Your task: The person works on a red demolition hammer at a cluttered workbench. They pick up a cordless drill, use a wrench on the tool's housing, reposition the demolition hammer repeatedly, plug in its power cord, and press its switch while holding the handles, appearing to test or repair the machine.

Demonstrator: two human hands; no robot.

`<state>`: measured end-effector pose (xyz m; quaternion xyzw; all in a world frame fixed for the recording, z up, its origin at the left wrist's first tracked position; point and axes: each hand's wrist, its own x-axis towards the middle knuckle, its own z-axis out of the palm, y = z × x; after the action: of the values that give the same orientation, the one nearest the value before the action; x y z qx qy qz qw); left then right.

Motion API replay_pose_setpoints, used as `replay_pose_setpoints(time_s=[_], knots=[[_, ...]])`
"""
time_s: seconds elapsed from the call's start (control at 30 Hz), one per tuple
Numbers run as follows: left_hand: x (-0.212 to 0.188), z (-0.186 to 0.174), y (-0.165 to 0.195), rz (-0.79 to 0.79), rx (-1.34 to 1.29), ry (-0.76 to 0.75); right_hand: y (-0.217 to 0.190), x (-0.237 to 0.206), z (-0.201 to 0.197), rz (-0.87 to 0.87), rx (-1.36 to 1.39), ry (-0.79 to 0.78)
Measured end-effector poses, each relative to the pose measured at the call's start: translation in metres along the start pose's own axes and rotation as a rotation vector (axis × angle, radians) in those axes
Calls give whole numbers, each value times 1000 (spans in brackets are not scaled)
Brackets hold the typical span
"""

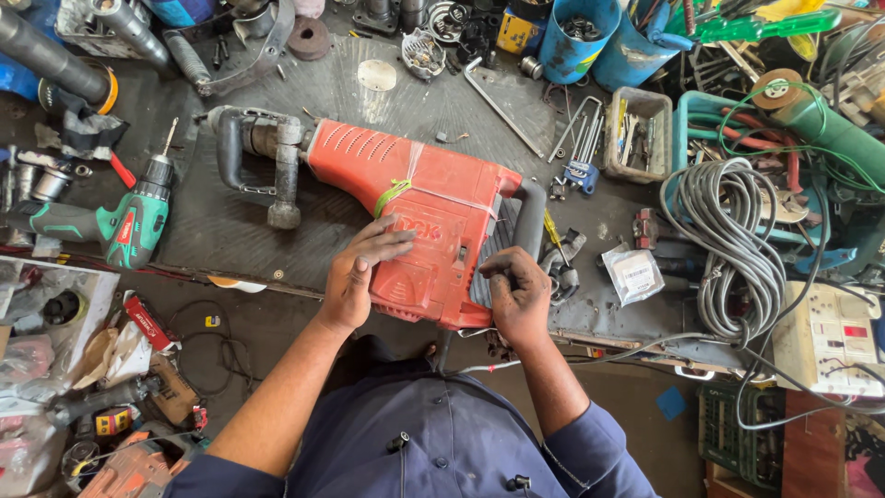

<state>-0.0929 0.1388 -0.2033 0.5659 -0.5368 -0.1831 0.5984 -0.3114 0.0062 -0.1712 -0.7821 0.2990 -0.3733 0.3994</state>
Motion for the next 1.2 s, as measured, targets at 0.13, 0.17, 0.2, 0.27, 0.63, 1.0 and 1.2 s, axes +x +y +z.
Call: replay_pose_setpoints(time_s=[0.13, 0.17, 0.2, 0.27, 0.63, 1.0, 1.2], knots=[[0, 0, 0, 6, -5, 10, -10, 3, 1, -34, -127, 23], [0, 0, 0, 7, -7, 15, -13, 4, 2, -98, -183, 41], [0, 0, 0, 7, -10, 19, -16, 4, 2, -141, -259, 20], [0, 1, 0, 6, -17, 22, -21, 5, 2, -221, -413, -20], [-1, 2, 0, 0, -22, 33, -22, 7, 4, -175, -512, -100], [0, 3, 2, 6, -36, 47, -27, 6, 7, -228, -598, -40], [0, 5, 2, 6, -36, 50, -21, 8, 2, -139, -438, -2]])
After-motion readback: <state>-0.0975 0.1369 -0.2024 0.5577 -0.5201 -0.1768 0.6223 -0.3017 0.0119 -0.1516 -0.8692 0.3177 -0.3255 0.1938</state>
